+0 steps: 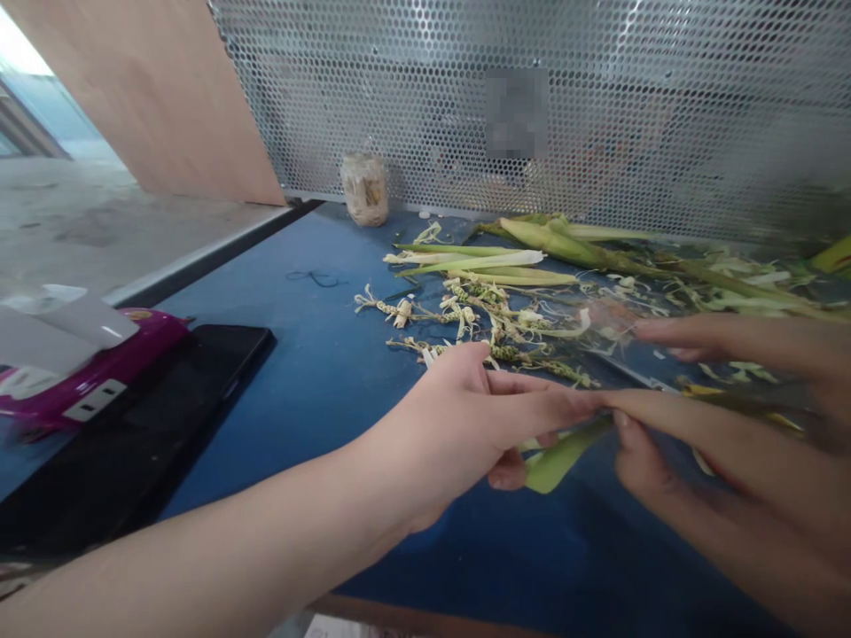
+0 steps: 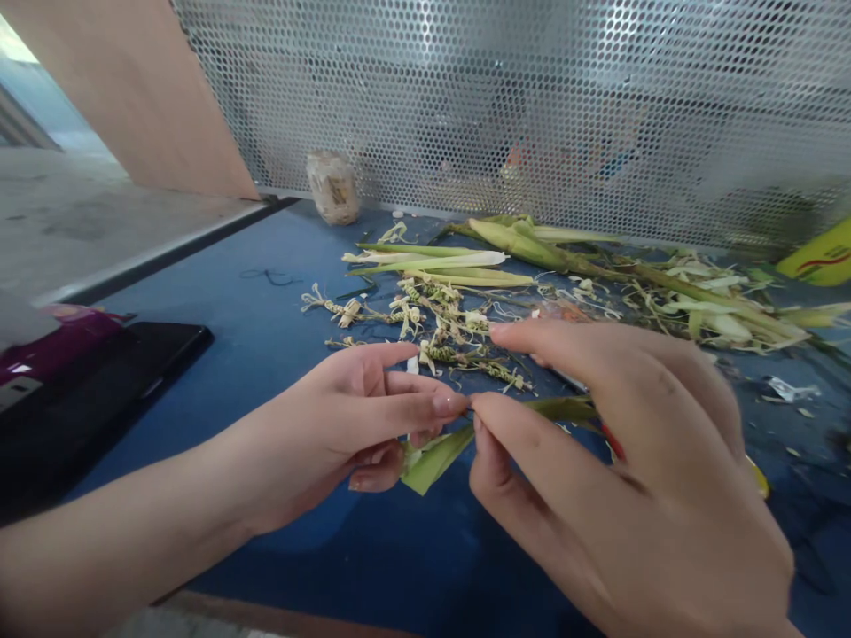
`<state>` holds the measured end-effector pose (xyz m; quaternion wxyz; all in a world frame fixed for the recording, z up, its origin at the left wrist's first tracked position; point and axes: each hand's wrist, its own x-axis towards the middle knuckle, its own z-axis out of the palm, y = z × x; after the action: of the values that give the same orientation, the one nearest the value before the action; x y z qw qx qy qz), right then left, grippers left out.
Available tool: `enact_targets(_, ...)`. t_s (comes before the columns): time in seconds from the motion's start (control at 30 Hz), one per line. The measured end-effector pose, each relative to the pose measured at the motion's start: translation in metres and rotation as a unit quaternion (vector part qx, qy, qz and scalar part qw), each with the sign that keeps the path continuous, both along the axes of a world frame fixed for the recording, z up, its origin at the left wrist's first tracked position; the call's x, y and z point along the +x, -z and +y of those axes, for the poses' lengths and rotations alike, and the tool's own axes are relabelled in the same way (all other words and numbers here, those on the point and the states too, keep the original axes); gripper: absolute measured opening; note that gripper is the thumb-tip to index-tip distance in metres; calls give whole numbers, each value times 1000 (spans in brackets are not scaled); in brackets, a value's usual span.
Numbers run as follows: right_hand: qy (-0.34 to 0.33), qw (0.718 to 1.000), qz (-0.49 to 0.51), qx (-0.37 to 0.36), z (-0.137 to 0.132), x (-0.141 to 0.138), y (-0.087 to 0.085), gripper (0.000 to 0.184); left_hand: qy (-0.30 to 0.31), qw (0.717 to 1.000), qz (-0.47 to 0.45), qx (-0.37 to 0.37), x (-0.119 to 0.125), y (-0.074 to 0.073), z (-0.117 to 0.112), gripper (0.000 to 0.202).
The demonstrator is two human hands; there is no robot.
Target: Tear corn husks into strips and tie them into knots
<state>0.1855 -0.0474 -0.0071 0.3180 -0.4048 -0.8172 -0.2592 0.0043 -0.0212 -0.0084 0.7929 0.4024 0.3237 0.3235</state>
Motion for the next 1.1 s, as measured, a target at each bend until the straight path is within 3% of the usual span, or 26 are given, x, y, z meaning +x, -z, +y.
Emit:
enact_targets(0.27, -42, 999, -9, -27, 1, -1, -2, 7, -25, 999, 30, -17, 5, -6, 1, 54)
enact_targets(0.57, -43, 997, 26, -54, 3, 8, 0, 9, -46, 997, 59, 23, 2, 1, -1, 94)
enact_targets(0.7, -28, 997, 50, -44, 7, 17, 4, 11, -55, 994, 82, 40, 2, 2, -1, 96)
enact_targets(0.93, -64, 995, 46, -56, 11, 24, 1, 9, -89, 971, 129, 178, 6, 8, -3, 74)
enact_targets(1.1, -75, 995, 45, -49, 12, 24, -4, 12, -82, 969, 140, 185, 7, -1, -8, 71)
